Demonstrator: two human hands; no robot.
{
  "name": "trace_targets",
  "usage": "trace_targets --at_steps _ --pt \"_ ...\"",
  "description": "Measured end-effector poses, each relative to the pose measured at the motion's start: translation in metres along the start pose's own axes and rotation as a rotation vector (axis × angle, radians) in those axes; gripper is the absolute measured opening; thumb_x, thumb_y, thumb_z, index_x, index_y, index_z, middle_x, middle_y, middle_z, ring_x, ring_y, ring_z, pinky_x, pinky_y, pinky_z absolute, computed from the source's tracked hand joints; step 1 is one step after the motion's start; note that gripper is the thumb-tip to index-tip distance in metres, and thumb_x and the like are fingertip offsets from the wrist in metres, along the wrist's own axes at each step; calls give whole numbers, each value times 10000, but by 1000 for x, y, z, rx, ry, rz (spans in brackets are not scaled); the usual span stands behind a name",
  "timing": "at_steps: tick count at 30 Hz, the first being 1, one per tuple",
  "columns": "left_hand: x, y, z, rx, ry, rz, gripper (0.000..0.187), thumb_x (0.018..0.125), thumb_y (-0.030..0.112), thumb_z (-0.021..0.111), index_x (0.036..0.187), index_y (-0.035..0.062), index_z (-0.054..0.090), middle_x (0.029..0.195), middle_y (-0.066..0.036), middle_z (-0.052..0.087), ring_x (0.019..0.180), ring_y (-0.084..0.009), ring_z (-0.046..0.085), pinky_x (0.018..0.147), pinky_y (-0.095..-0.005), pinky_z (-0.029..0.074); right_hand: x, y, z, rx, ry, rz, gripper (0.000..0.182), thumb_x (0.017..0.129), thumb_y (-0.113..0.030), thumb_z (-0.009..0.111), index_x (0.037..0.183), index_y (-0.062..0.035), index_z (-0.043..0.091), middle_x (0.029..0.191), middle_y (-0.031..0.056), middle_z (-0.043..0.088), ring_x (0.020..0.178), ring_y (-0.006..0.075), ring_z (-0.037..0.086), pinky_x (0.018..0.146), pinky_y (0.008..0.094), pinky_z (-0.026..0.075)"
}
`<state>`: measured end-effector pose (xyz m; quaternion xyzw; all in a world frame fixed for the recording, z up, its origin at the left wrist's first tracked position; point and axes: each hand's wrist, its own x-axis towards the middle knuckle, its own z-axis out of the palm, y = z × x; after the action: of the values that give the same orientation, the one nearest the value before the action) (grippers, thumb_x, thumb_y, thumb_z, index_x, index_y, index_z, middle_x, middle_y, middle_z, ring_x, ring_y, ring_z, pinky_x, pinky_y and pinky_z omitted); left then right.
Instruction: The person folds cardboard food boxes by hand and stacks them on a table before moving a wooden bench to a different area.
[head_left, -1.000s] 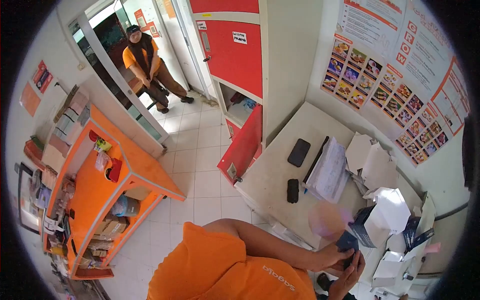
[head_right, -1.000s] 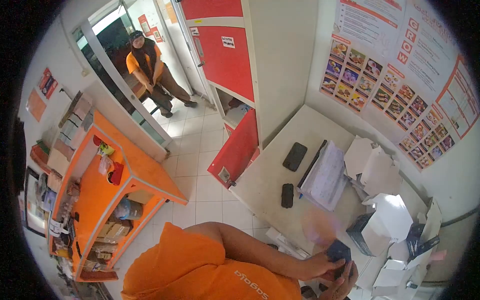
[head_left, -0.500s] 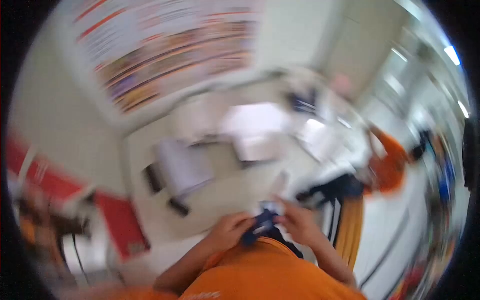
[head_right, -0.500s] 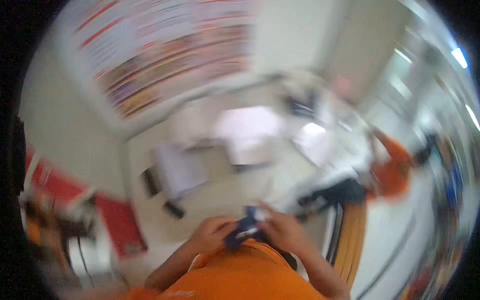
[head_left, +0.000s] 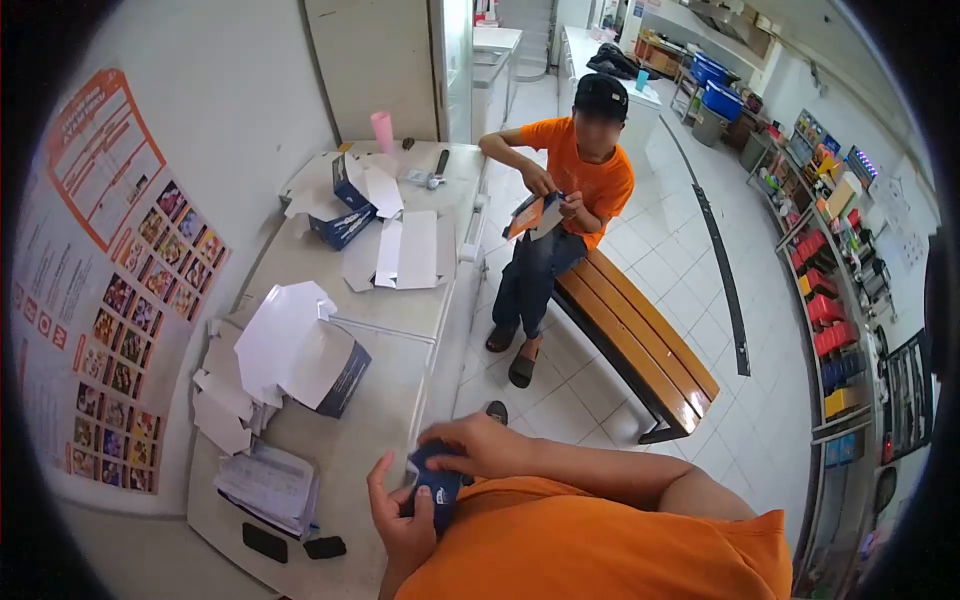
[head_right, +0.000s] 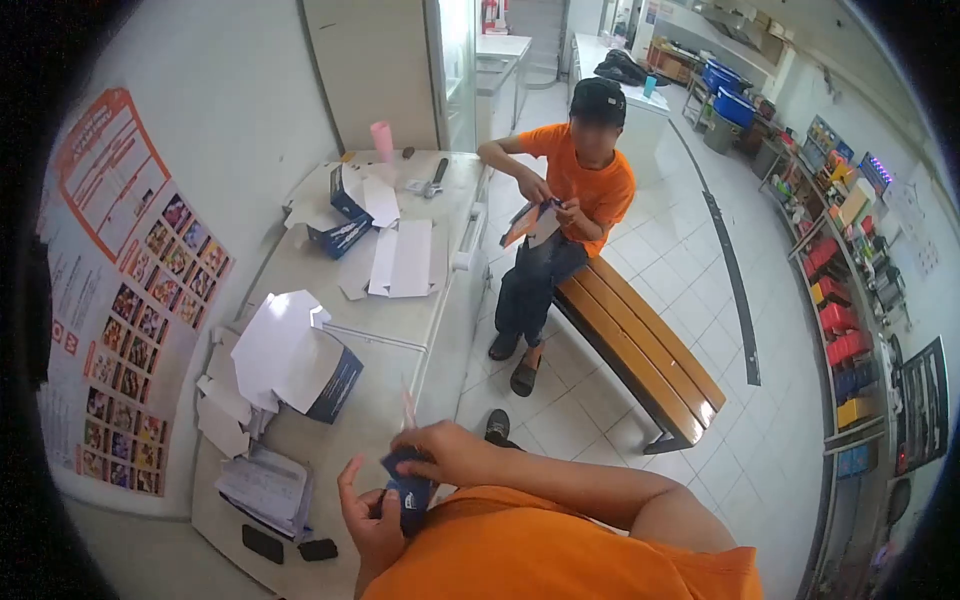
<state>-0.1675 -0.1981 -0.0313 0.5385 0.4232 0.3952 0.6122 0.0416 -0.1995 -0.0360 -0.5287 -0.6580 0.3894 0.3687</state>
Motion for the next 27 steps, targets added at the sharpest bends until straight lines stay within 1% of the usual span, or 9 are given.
trace_targets --at_steps 6,8,9,10,12,18,23,25,27 --pt "19 -5 8 374 -240 53 813 875 33 676 1567 -44 255 746 -134 684 775 -164 686 731 -316 532 -36 6 -23 -43 -203 -39 295 1033 -293 621 1181 -48 690 1106 219 625 955 405 637 861 469 501" --pt "30 -23 17 592 -412 233 781 886 105 709 1540 -56 313 924 -194 706 956 -284 685 823 -413 528 -46 14 -17 -66 -6 185 282 1036 -307 608 1129 -55 696 1054 237 636 945 404 628 865 473 488" --pt "34 -25 19 582 -425 191 772 899 212 730 1520 -58 358 1251 -255 625 1169 -379 592 977 -469 471 -49 9 -22 -117 57 245 272 1019 -309 627 1089 -54 694 970 240 641 920 401 639 840 466 501" --pt "41 -27 17 592 -430 180 772 899 212 730 1520 -58 358 1251 -255 625 1169 -379 592 977 -469 471 -55 12 -26 -102 58 249 272 1019 -309 627 1089 -54 694 970 240 641 920 401 639 840 466 501" --pt "67 -34 8 628 -142 715 803 895 311 749 1522 -21 373 1456 -234 482 1290 -367 510 1084 -459 402 -70 21 -40 -212 207 306 260 994 -291 655 1053 -40 688 953 258 659 925 404 661 811 447 523" --pt "96 -48 -4 2 -681 71 857 860 450 801 1515 53 415 1498 -249 442 1387 -370 440 1169 -490 320 -117 20 -58 278 482 361 567 954 -202 681 1477 -56 520 1129 202 717 1066 255 707 926 416 576" --pt "90 -63 -2 -53 -698 535 1065 783 604 840 1552 35 372 1637 -302 247 1504 -434 317 1205 -489 290 -130 37 -69 79 223 445 690 919 -168 708 1529 -17 425 1207 220 686 1035 264 706 877 370 573" --pt "90 -31 2 119 -771 492 1079 800 603 823 1582 47 330 1649 -318 192 1510 -464 293 1203 -498 296 -120 42 -67 61 92 477 727 912 -162 714 1548 -19 395 1218 217 681 1019 264 708 861 361 572" --pt "83 -17 -6 477 -815 483 1023 858 522 795 1632 93 280 1662 -362 65 1526 -535 206 1204 -508 299 -109 55 -45 227 420 594 760 905 -127 734 1555 -34 352 1206 188 689 982 246 705 810 351 567"
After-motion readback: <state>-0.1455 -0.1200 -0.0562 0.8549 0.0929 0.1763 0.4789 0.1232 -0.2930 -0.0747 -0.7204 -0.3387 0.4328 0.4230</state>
